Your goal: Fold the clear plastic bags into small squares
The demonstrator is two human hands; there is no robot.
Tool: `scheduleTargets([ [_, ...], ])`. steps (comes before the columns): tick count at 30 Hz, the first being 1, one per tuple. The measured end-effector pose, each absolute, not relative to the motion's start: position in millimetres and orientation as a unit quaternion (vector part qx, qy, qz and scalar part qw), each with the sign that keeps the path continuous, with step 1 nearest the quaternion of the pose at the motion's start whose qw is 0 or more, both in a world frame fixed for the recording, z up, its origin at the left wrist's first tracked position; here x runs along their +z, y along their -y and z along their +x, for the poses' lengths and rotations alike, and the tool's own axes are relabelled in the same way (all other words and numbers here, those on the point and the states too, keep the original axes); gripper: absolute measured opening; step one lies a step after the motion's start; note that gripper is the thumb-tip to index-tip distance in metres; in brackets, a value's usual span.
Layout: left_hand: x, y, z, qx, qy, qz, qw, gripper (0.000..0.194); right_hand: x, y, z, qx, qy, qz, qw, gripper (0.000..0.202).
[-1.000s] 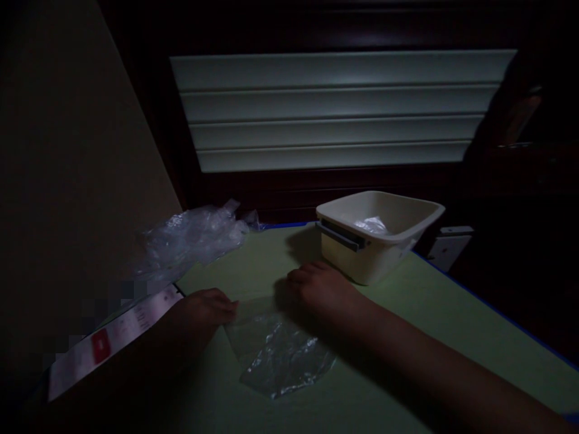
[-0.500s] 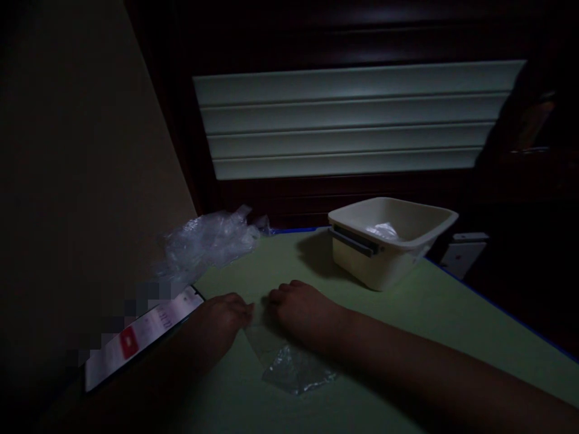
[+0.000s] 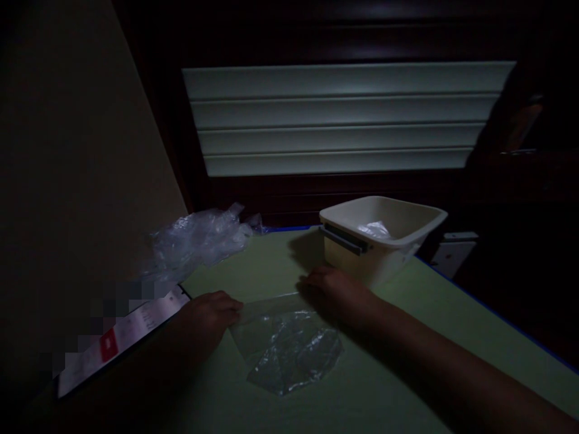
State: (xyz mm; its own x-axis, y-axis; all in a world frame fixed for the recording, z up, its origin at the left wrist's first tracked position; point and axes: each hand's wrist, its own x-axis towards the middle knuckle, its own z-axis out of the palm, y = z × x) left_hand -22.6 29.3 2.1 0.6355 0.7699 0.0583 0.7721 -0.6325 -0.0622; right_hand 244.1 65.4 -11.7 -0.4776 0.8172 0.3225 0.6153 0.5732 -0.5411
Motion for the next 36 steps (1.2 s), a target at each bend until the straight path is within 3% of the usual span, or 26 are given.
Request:
scheduleTargets([
  [4, 1.9, -28.9, -23.6, -0.029, 0.416, -0.907, 0.063, 0.029, -11.0, -72.9, 247.2, 0.133, 0.859, -0.434, 0.236, 0.018],
  [23, 2.9, -23.1, -21.7, -0.127, 0.422, -0.897, 0.037, 0.024, -15.9, -71.1, 241.1, 0.170, 0.840, -0.448, 0.255, 0.009],
  [27, -5.0, -24.2, -21.0, -0.237, 0.467, -0.852, -0.027, 0.025, -15.1, -66.2, 237.3, 0.181, 0.824, -0.448, 0.296, 0.009],
  [32, -8.7, -29.9, -19.4, -0.302, 0.555, -0.760, -0.152, 0.045, -10.4, -60.0, 233.9, 0.193, 0.800, -0.446, 0.351, 0.012],
  [36, -1.6, -32.2, -17.2, -0.297, 0.558, -0.744, -0.215, 0.030, -9.3, -57.7, 232.0, 0.203, 0.790, -0.443, 0.371, 0.013],
])
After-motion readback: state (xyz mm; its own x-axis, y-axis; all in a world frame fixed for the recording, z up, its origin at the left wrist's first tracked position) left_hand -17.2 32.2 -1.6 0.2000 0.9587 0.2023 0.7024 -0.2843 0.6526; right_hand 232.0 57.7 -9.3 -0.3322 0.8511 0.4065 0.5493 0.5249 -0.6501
